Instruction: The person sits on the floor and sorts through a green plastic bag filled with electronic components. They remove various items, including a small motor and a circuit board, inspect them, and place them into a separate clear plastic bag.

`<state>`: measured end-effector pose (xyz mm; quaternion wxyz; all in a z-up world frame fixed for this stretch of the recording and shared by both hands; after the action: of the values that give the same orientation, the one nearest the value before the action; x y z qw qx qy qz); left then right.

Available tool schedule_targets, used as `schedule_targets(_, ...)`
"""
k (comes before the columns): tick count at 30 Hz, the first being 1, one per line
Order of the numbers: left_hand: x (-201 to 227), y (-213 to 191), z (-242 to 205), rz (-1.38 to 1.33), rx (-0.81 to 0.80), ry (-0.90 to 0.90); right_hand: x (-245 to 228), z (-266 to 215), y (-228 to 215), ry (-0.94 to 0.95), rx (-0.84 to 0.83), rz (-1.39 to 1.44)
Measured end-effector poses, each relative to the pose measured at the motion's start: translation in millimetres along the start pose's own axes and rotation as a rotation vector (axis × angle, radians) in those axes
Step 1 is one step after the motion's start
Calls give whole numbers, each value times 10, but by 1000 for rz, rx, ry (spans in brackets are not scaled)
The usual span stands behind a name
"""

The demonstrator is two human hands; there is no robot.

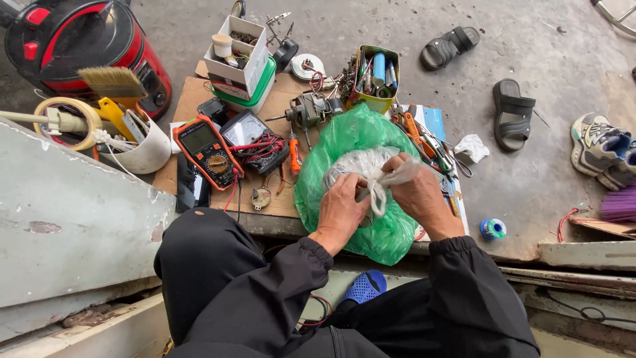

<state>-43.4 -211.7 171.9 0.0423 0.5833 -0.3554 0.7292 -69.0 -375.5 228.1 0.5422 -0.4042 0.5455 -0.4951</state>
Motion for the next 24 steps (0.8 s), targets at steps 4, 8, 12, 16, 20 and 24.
schedule_targets(4,-126,12,73,21,0,-3,343,4,122,75,88,200)
schedule_targets(8,33,-208,-244,115,-84,87,1080,7,306,330,197,513)
schedule_targets(12,123,-457,-506,124,-73,128,1023,-105,138,521,86,536)
schedule_targets(16,267,-381,-233,110,-109,175,270,55,-471,205,19,439)
schedule_targets(20,9,159,158,336,-150,250,64,89,-283,114,-372,80)
schedule_targets(24,232,-287,28,181,-93,197,612,33,-280,295,-145,279)
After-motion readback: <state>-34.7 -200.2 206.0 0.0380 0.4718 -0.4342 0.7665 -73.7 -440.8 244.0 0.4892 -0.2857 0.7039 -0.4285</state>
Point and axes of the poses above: each hand's wrist, its own z-axis towards the middle knuckle, its own y-axis out of the palm, x = y × z, the point moved 8 cm from there along z, towards the middle knuckle, and after that the axes turned 10 degrees about -x, right-handed, at the moved point
